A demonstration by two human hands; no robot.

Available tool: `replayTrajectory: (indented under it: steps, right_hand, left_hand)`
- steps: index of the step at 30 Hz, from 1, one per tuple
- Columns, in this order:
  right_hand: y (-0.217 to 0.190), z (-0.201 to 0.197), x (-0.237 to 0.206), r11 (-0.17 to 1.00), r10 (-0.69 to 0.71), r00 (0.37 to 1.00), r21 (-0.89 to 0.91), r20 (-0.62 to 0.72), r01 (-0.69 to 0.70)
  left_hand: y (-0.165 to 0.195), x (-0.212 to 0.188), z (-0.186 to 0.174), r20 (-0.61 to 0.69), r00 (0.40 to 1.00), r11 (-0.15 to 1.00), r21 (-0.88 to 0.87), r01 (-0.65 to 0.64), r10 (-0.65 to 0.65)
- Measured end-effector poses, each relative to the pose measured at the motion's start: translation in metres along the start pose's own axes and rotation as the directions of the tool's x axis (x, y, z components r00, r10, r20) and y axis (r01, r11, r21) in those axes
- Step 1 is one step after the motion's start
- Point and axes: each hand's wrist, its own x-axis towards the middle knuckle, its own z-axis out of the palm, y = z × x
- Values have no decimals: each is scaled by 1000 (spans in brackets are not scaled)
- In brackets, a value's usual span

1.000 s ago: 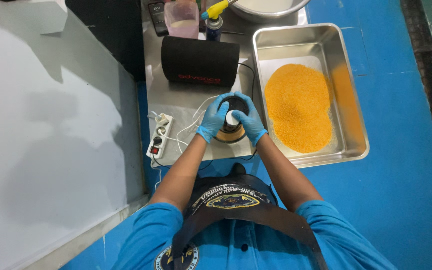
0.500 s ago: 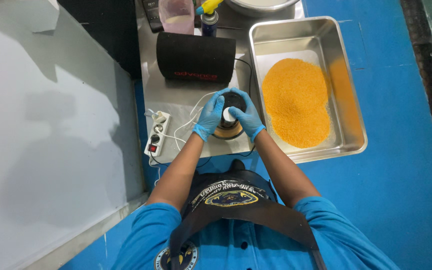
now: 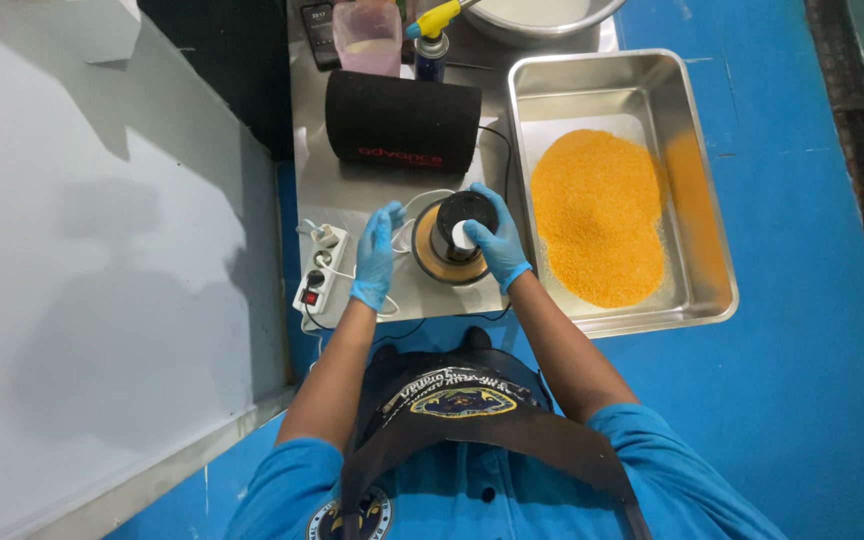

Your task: The person grates cheese into fine powder using a small electric grinder, then empties the ground cheese from the grinder cup into a large bowl of grated cheese and repeats the cycle, also handling a tray of cheese and a lid.

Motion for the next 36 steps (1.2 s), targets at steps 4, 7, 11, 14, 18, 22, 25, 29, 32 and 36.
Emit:
replayTrajectory:
  steps: [4,7,11,14,18,22,25,29,32,36]
  right_hand:
    - [4,1,-1,1000,0,1000,21,-25,0]
    - [7,1,-2,1000,-11,999,21,-34,12]
    - [8,2,-1,998,-1,999,55,-44,3]
    - [5,2,-1,999,-9,999,53,-49,12]
    - [3,3,-3,999,6,999,44,-51,-3]
    - [5,3,-2,998,6,998,60,-59,-2]
    - [8,2,-1,998,2,998,69,-61,2]
    - [9,1,-2,998,-39,998,56,-55,42]
    - [10,2,-3,999,-12,998,45,-64,15]
    - [11,2,-3,997,-17,998,76,-52,21]
  left_hand:
    - [-20,-21,-19,-40,996,996,23,87,-86]
    - [-39,-36,-25,-19,978,977,50,210,-209]
    - [-55,-54,-27,70,901,896,164,412,-428]
    - [-62,-69,-26,177,722,744,174,646,-669]
    - [-65,-89,-30,216,426,441,709,550,-878]
    - [-75,-109,-32,193,246,300,788,537,-950]
    - [-78,-125,-46,94,256,236,757,610,-962]
    - [-74,-140,-78,-12,312,233,638,734,-950]
    - [-69,-149,-100,-74,293,202,567,798,-953]
    - [-67,-162,-117,-151,220,112,521,846,-964]
